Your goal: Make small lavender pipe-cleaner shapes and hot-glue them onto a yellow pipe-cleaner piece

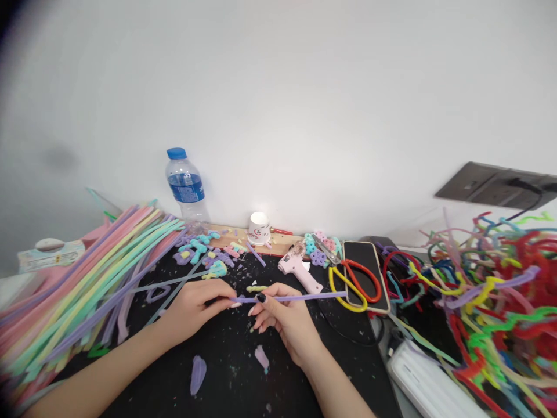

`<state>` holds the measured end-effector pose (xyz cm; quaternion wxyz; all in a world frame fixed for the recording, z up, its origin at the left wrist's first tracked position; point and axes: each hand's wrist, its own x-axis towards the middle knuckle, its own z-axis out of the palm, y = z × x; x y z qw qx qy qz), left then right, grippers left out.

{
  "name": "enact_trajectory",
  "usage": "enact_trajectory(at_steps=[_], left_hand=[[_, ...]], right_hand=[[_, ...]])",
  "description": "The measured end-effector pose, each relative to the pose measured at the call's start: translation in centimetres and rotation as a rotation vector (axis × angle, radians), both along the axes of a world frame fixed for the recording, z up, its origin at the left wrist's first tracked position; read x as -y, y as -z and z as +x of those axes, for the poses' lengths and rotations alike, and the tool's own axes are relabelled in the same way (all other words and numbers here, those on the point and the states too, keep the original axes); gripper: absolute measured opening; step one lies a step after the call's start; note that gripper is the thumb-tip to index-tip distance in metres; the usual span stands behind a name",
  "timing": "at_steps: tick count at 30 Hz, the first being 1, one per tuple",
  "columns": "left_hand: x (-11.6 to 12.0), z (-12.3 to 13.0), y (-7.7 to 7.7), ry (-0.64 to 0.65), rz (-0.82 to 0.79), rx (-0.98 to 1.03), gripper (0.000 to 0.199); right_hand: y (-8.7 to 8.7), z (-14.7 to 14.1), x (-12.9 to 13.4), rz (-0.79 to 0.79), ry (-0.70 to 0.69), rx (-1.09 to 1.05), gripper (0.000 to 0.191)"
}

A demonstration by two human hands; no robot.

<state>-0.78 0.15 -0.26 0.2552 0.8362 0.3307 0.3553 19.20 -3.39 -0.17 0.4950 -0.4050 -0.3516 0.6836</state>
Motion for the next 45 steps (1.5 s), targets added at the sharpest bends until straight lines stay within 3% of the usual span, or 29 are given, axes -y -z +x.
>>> enact_trajectory(at_steps=[8,16,27,40,42,45], left_hand=[[0.21,0.27,0.26,0.115,0.005,-0.057,0.014],[0.3,0.31,-0.04,0.116,-0.047,-0.069,0.012],[0.52,0.38,0.38,0.151,-0.02,-0.11,0.015],[0.77,0.71,0.02,0.301,0.012,-0.239,0.023],[0.81,0.74,-0.02,0.285,-0.007,-0.213,0.022],[0.58,0.65,-0.08,0.154,-0.051,-0.118,0.018]], right_hand=[[0.74,-0.5,0.02,0.05,-0.148,0.142,0.022],[0.82,-0.5,0.13,0.02,-0.103,0.284,0.023],[0.77,-0.63,-0.04,0.01,-0.116,0.315,0.023],[0.16,-0.88,-0.01,0.008,-0.185,0.369,0.026],[0.18,-0.9,-0.04,0.013,-0.171,0.352,0.027],[0.48,-0.88,-0.1,0.019,-0.101,0.307,0.03]])
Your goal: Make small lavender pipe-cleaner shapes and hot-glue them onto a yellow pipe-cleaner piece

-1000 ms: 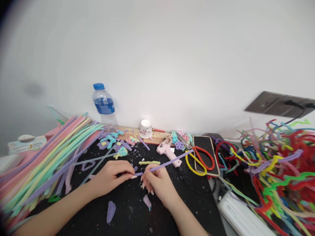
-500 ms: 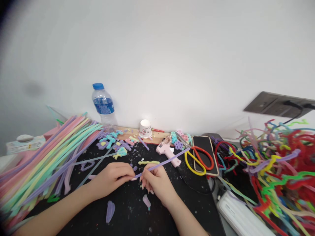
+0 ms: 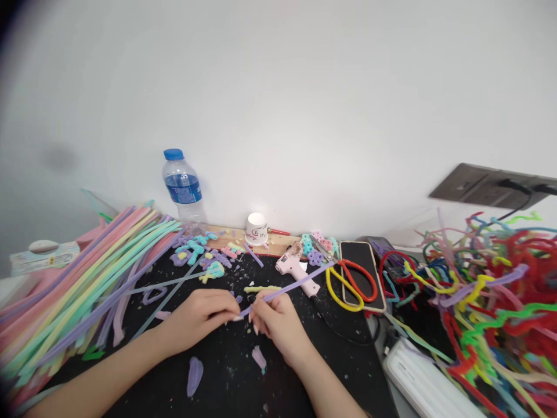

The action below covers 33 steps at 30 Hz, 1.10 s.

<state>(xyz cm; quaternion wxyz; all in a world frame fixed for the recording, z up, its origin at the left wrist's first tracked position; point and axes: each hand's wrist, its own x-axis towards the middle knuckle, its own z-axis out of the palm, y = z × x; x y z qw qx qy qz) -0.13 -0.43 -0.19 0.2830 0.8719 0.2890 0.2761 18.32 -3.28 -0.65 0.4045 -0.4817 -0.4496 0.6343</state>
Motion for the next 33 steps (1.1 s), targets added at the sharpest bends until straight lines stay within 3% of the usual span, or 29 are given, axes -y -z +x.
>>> enact_trajectory(at_steps=[3,5,21,33], left_hand=[[-0.41,-0.23,0.03,-0.17,-0.023,0.048,0.011],[-0.59,-0.34,0.1,-0.207,-0.017,0.048,0.008],[-0.42,-0.31,0.64,-0.126,0.172,0.021,0.018],[-0.22,-0.4,0.81,-0.093,0.208,-0.016,0.016]], right_hand=[[0.38,-0.01,-0.03,0.021,0.079,-0.055,0.033],[0.52,-0.07,-0.02,0.035,0.098,-0.068,0.034],[-0.24,-0.57,0.4,0.063,0.048,0.054,0.036],[0.19,-0.42,0.29,0.1,-0.006,0.084,0.035]])
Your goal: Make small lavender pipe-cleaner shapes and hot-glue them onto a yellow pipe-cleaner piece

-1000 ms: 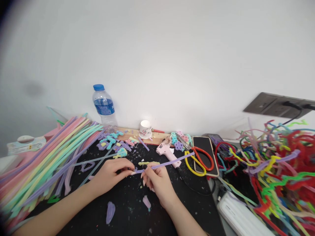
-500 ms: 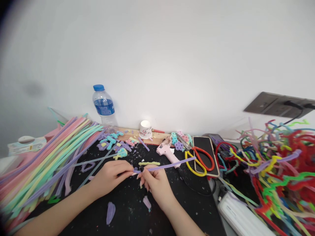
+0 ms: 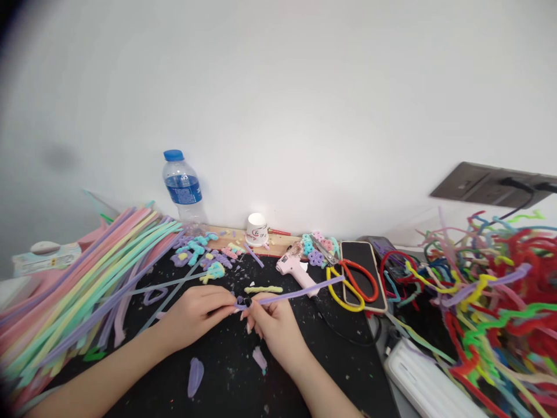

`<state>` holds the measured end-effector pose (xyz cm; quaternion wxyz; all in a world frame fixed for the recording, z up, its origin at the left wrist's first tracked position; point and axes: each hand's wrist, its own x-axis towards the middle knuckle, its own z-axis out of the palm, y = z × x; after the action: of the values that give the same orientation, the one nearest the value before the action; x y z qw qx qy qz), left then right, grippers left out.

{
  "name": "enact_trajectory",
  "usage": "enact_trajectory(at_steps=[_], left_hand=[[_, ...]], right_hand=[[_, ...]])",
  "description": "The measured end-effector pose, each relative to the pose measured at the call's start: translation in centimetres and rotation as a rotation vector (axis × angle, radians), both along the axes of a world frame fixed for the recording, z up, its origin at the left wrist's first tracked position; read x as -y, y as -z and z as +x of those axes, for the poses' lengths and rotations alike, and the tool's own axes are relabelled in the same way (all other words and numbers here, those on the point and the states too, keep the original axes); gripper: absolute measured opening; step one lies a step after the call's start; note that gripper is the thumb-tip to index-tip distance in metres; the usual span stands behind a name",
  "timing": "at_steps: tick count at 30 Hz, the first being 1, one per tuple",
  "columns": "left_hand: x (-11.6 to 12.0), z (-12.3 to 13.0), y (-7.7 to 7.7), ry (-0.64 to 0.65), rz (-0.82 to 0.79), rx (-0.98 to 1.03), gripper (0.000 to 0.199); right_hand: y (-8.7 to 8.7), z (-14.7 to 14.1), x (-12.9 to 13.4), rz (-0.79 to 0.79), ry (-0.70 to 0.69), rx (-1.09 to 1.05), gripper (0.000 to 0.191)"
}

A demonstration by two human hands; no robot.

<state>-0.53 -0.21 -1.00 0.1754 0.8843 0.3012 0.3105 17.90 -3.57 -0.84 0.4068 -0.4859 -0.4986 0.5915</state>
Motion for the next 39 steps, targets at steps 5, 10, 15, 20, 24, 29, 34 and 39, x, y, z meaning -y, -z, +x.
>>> enact_trajectory(at_steps=[5,10,15,20,24,29,34,39], left_hand=[[-0.09,-0.1,0.12,0.003,0.028,0.004,0.016],[-0.24,0.03,0.09,0.031,0.042,0.024,0.015],[-0.24,0.12,0.08,0.013,0.012,0.032,0.012],[-0.21,-0.05,0.06,0.007,-0.015,0.024,0.011],[-0.25,-0.04,0.15,0.01,-0.009,0.008,0.011],[-0.18,0.17,0.1,0.028,0.023,-0.025,0.013],[-0.02,0.18,-0.02,0.06,0.027,-0.025,0.014],[0.11,0.13,0.17,0.08,0.014,-0.039,0.015]], right_hand=[[0.22,0.05,0.01,0.005,-0.011,0.011,0.034],[0.45,0.01,-0.06,0.023,-0.044,0.05,0.034],[0.57,0.0,-0.15,0.011,-0.023,0.04,0.031],[0.53,0.06,-0.12,0.03,-0.022,0.092,0.029],[0.31,0.08,-0.01,0.092,-0.037,0.145,0.028],[0.0,0.0,-0.07,0.114,-0.049,0.155,0.028],[0.1,0.02,0.02,0.126,-0.052,0.152,0.028],[0.09,0.01,0.04,0.132,-0.05,0.154,0.029]])
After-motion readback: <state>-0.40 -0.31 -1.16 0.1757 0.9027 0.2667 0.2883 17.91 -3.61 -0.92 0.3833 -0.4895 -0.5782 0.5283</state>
